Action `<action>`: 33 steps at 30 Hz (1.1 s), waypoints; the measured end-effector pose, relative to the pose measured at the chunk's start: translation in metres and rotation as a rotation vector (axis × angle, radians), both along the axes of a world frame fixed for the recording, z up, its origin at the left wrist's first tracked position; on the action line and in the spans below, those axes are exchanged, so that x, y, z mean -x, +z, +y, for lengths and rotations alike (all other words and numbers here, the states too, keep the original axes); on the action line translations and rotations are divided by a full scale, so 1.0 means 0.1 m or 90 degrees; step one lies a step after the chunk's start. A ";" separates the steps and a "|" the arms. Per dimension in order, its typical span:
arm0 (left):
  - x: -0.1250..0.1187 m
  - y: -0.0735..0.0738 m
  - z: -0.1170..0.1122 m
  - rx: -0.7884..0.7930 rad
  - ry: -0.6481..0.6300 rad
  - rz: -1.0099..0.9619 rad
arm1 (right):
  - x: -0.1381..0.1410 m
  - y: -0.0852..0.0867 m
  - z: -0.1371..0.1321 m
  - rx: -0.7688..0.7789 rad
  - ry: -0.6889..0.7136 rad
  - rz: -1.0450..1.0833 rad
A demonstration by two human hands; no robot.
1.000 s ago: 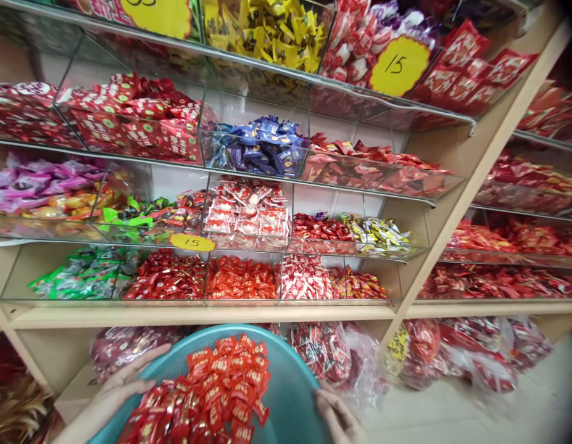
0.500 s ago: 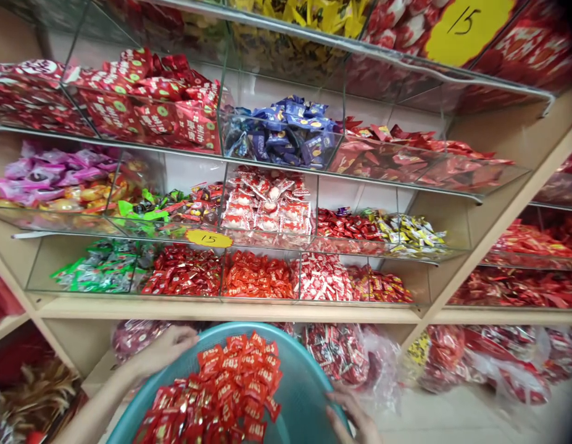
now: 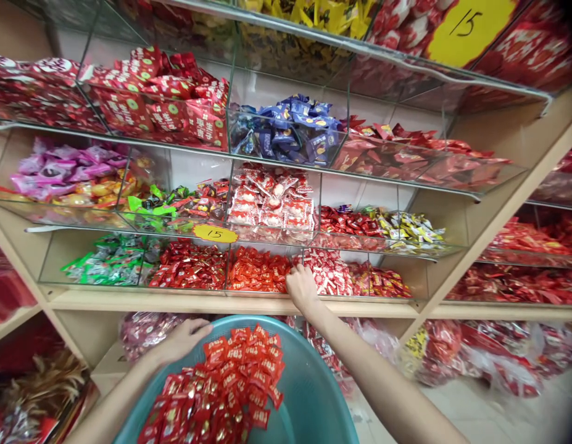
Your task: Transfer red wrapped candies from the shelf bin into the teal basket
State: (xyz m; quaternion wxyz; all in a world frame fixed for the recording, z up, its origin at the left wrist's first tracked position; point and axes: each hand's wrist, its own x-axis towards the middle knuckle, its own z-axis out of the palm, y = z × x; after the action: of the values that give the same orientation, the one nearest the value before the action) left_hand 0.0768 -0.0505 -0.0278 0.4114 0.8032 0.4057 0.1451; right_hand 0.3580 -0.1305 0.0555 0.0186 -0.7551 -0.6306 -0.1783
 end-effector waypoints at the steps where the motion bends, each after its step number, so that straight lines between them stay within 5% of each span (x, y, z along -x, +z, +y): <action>1: 0.04 0.01 -0.03 -0.005 0.014 -0.005 | 0.01 -0.02 0.06 0.007 -0.003 0.004; 6: 0.18 0.01 -0.18 0.007 0.076 -0.013 | 0.03 -0.05 0.08 0.006 -0.016 0.017; 11: 0.31 -0.08 -0.23 -0.007 0.103 0.004 | -0.06 0.08 -0.17 -0.062 0.001 0.064; 15: 0.30 -0.04 -0.23 -0.062 0.110 0.021 | -0.10 0.03 -0.43 -0.135 0.137 0.489; 18: 0.15 0.18 -0.29 -0.143 0.092 -0.007 | -0.05 -0.12 -0.56 -0.119 0.191 0.820; 21: -0.11 0.46 -0.42 -0.140 0.051 -0.067 | 0.06 -0.28 -0.65 -0.091 0.187 0.980; 25: -0.46 0.65 -0.58 0.001 -0.086 -0.141 | 0.18 -0.45 -0.71 -0.067 0.199 1.037; 33: -0.76 0.57 -0.63 0.101 -0.092 -0.176 | 0.25 -0.59 -0.75 -0.050 0.223 1.005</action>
State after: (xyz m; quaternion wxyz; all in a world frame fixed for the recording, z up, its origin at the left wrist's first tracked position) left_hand 0.1526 -0.1132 0.0287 0.5349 0.7675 0.2967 0.1920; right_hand 0.3330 -0.2052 -0.0038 0.5127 -0.5471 -0.5340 0.3906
